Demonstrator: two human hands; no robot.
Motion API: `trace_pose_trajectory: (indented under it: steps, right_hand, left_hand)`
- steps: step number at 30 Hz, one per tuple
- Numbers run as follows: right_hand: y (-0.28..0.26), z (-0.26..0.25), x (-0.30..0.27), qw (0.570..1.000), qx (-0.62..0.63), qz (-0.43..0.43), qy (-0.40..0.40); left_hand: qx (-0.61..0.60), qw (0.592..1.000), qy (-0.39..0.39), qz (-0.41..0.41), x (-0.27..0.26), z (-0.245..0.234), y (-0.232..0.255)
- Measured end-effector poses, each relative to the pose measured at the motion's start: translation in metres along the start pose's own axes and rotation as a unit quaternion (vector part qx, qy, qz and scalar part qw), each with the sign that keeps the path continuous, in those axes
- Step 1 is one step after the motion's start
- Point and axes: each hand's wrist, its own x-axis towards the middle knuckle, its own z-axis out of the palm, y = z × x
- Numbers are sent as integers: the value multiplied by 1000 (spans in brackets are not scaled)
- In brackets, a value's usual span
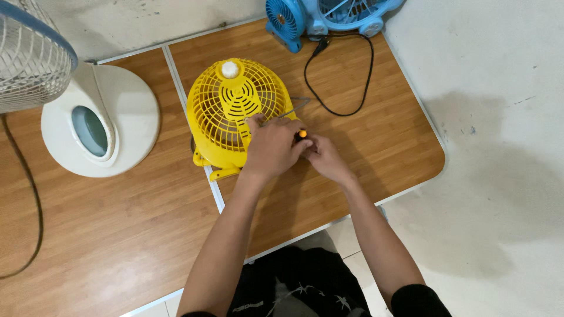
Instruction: The person uses a screwdriver to unscrew and reassemble the front grille of a yellow Minion-shaped fan, then repeats the process on a blue bear-shaped fan. The person handles the fans and screwdriver throughout, working on a wooden table with other fans nearby.
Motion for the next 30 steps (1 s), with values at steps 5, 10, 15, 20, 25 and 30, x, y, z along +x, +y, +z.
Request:
trace_pose_trajectory:
  steps: [5,10,15,20,25,30]
  right_hand:
    - [-13,5,0,999,25,-24,1]
    - [-21,9,-2,999,21,-41,9]
    - [-14,-3,1,998,43,35,-7]
    - [2,-11,9,997,36,-8,-62]
    - [7,0,8,999,39,-31,-14]
    - [-6,13,1,996,69,-43,39]
  left_hand:
    - [-40,998,-19,-39,-2,-3,1]
    - [-18,1000,12,0,-5,-4,0]
    - [-7,999,-7,45,-5,-5,-2]
    - [-39,998,-41,19,-4,-5,-4]
    - [-78,997,9,8,-6,-3,-6]
    - [-95,994,45,-22,-4,-1,-4]
